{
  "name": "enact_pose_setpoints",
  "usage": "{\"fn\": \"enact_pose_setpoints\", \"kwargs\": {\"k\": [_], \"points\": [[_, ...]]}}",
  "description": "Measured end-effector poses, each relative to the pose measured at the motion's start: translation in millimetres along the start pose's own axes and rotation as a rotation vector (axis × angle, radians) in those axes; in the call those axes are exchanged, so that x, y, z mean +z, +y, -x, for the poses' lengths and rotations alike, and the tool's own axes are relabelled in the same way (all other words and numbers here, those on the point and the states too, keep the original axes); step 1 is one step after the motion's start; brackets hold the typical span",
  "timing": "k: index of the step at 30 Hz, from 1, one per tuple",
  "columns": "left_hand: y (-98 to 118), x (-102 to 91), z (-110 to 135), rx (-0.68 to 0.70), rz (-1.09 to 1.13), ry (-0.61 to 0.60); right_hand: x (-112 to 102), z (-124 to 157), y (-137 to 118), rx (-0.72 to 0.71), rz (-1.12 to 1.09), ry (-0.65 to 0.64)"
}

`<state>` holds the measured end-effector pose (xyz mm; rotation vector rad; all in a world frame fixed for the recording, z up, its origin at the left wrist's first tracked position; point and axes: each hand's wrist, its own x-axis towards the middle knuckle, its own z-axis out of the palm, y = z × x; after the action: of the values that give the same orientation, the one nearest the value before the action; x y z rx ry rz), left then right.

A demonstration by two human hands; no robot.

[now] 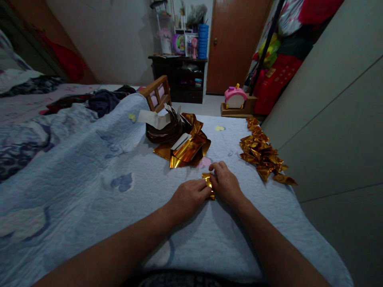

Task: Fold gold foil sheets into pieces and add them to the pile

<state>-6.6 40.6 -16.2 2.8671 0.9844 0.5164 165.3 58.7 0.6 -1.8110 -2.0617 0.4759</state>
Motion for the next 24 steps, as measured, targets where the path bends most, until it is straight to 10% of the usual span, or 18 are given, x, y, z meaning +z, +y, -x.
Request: {"fn": "enact_pose_setpoints", "kwargs": {"k": [24], "points": [[3, 1.8, 4, 0.060, -0.013, 0.041, -8, 12, 3, -0.261, 0.094, -0.142]]}}
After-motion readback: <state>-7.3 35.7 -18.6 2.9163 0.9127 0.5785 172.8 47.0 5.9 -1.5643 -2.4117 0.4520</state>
